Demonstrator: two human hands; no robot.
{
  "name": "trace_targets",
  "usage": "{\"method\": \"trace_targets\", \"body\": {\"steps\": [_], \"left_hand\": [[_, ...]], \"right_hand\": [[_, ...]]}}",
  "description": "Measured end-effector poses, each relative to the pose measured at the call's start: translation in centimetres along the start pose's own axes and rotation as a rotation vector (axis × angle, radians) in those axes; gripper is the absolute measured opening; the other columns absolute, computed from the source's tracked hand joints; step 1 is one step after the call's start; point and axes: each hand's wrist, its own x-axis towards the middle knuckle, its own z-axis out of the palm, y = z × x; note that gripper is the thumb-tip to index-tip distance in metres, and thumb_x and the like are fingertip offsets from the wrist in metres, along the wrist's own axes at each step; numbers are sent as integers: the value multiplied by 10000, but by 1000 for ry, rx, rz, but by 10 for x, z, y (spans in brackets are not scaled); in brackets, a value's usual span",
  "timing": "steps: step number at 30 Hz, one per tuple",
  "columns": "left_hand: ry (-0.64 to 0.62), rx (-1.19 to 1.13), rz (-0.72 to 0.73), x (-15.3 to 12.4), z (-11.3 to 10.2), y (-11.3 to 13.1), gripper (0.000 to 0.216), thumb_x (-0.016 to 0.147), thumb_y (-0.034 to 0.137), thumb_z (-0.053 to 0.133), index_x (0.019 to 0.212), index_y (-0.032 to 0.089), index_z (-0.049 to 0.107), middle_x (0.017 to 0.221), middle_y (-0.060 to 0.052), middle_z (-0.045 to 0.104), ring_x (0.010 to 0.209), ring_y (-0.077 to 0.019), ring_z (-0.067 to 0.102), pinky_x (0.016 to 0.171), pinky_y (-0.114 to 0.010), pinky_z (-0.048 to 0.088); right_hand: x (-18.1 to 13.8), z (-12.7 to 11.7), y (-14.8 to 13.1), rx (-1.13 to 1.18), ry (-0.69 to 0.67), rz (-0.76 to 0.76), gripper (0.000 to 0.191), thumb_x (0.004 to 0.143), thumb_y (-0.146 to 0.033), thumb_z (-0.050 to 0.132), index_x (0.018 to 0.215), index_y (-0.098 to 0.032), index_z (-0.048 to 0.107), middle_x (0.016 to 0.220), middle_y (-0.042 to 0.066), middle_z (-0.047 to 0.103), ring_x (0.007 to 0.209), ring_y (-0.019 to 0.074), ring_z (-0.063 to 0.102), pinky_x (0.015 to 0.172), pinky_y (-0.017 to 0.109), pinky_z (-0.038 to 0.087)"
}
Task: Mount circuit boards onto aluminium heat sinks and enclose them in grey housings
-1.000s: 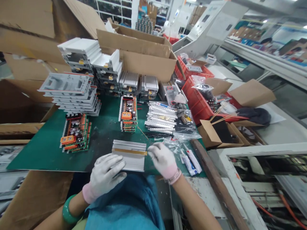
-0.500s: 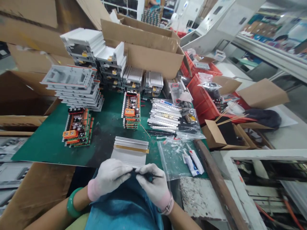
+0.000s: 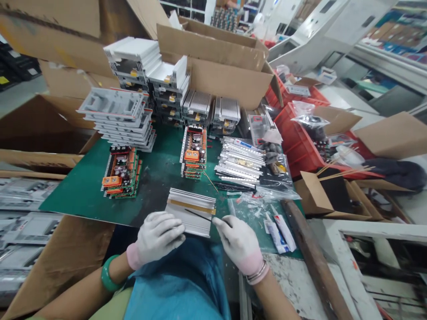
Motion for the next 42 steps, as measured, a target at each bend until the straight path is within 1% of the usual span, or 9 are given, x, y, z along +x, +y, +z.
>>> {"method": "trace_targets", "body": {"steps": [3,7,12,18,21,27,33,37,42], "left_hand": [[-32,-5,48,-6,12,-2,85,855,237,640,937,216,629,855,21,723,780,-140,647,783,-317,445],[-9,0,73,-13,23,-5,73,864,225,610,933,204,619,818,14,720,709,-126,633,698,-300,444],[-8,-22,78,-14,23,-5,101,864,225,615,959,192,612,817,8,721,694,-133,627,660,-299,443],[2,-36,87,-12,22,-5,96,874,216,598,965,186,609,820,3,720,698,-138,630,657,-295,441],[5,-34,91,-12,22,-5,104,870,222,605,967,187,609,814,-5,715,700,-137,629,654,-289,445],[-15,-40,80,-13,22,-5,95,881,228,595,965,186,609,831,-10,721,702,-132,636,656,-298,459],[-36,-41,95,-13,21,-7,97,871,203,608,966,184,609,844,-13,728,724,-140,655,675,-296,473],[-46,-28,92,-10,19,-8,118,868,185,611,987,182,611,824,-1,724,729,-147,657,688,-298,469],[-47,-32,96,-9,20,-10,126,860,187,628,986,191,618,833,4,725,743,-151,663,697,-302,466]], "right_hand": [[2,3,10,-108,-84,-44,353,914,-104,425,1108,-243,685,831,50,635,684,147,584,595,251,405],[13,4,9,-244,-255,-15,451,844,-31,454,1143,-281,681,795,41,608,638,138,540,555,255,345],[34,-4,-2,-307,-422,16,440,835,-31,490,1120,-299,690,767,38,578,636,143,519,544,278,291],[49,-9,-9,-277,-523,17,436,849,-11,476,1120,-281,684,815,46,602,706,136,544,575,271,294],[49,-5,-10,-271,-485,10,401,857,-34,486,1103,-278,687,796,48,600,693,139,539,568,279,289],[48,15,-26,-205,-274,-83,395,866,-75,512,1170,-287,646,800,50,605,648,151,518,558,294,310],[48,18,-30,-102,-191,-122,374,879,-76,501,1163,-269,647,841,49,634,693,147,548,600,269,363],[17,6,-7,-59,-46,-63,313,901,-102,473,1063,-267,684,931,50,666,776,147,580,686,259,410],[-34,-9,20,-59,-137,51,295,877,-62,473,962,-238,694,894,44,674,755,146,586,678,264,421]]}}
